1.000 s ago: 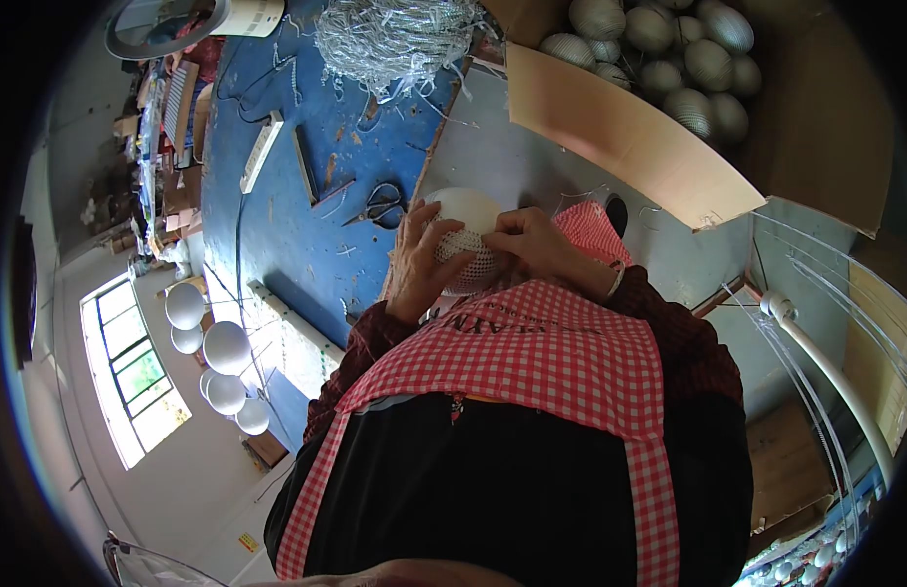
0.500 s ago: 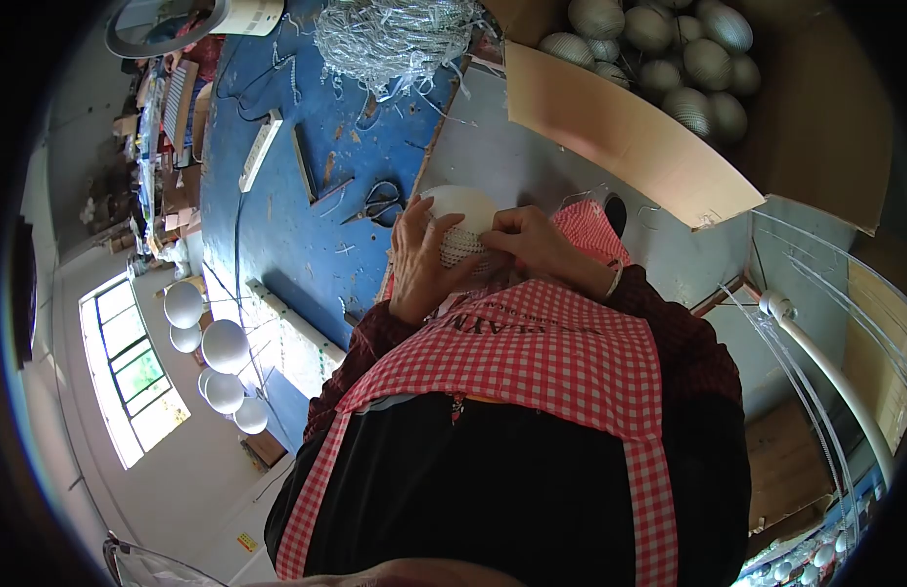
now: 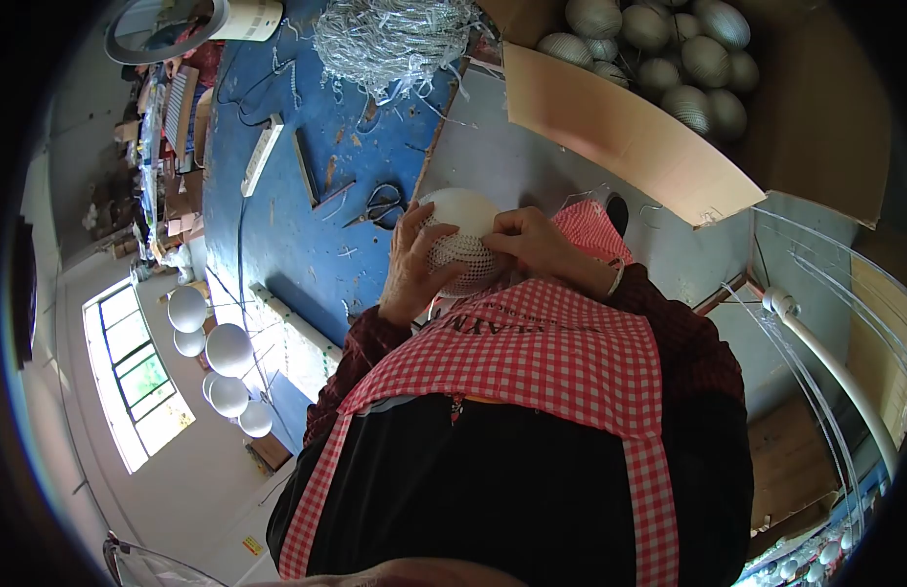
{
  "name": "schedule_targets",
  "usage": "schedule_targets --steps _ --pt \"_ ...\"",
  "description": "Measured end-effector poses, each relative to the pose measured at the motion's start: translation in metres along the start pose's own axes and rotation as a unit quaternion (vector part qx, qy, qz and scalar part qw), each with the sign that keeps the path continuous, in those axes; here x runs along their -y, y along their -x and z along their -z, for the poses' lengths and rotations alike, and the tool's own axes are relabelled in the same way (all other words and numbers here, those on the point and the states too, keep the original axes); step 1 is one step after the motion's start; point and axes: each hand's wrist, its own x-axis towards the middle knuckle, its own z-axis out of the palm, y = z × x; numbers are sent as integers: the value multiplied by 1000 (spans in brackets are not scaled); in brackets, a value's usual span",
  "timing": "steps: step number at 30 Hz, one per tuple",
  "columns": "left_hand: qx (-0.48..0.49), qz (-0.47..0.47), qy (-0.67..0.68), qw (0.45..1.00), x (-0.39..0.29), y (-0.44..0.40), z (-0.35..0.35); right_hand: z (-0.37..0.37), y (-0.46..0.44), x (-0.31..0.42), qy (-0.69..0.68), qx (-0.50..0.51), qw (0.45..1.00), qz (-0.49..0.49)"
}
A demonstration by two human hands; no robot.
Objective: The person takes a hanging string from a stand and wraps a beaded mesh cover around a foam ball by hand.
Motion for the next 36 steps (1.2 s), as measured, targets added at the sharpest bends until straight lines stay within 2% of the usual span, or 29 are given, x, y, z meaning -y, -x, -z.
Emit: schedule_targets --steps 6,13,18,22,25,33,36 --pt "-10 -6 -27 1000 -2 0 -4 0 1 -1 -9 -8 1000 -10" --pt "-31 90 -141 985 -27 -12 -20 -1 -2 -3 -6 -30 999 31" --pt "-42 78 -127 988 -18 -10 -7 -2 -2 0 -14 -10 1000 12" --pt "-23 88 -43 995 -7 -9 10 0 -3 1 -7 3 1000 1" --pt "-9 75 74 994 9 -3 13 -3 -5 2 0 2 1000 -10" --pt "-67 14 -43 997 -11 2 -3 -5 -2 1 10 1 1000 -5" --pt "-52 3 -61 997 -5 2 -3 -4 3 5 -2 -7 1000 -17"
